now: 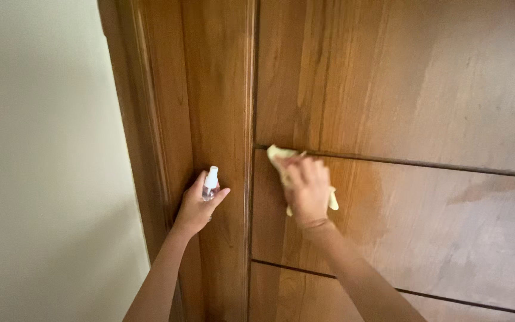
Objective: The person cleans a wooden door and its frame by spraying liquid from a small bottle and wiping the surfaces with a cloth.
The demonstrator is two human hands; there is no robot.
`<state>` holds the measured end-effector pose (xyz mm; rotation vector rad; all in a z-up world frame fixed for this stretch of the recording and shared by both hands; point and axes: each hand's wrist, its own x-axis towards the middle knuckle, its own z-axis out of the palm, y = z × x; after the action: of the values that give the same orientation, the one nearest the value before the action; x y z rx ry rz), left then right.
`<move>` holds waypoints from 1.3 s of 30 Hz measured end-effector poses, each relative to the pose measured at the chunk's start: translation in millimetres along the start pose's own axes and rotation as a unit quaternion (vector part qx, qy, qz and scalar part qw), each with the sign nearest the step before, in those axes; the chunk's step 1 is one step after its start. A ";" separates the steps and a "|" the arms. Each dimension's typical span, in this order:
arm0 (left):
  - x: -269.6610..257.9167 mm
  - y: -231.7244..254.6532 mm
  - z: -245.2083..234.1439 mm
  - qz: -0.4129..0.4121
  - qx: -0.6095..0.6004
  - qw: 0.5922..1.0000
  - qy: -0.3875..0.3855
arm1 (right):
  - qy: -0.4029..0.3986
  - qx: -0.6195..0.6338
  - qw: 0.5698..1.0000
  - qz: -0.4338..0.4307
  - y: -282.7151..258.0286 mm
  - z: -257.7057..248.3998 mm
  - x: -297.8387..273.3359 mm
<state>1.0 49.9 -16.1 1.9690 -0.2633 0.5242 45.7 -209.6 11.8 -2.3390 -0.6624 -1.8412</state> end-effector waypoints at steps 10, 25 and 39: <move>-3.7 4.4 -1.1 -0.005 -0.034 0.999 0.005 | -0.078 0.060 0.993 -0.068 35.5 -52.7 -84.2; 0.4 0.2 0.0 -0.004 -0.010 1.000 -0.003 | -0.059 0.030 0.998 -0.012 -11.2 -7.8 -16.1; -1.2 -5.8 0.1 0.040 -0.056 0.998 0.006 | 0.048 0.010 0.999 0.012 13.8 -50.2 2.8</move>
<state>2.3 52.3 -21.3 1.8509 -0.3580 0.5621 6.2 -237.9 30.5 -2.2205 -0.6340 -1.9141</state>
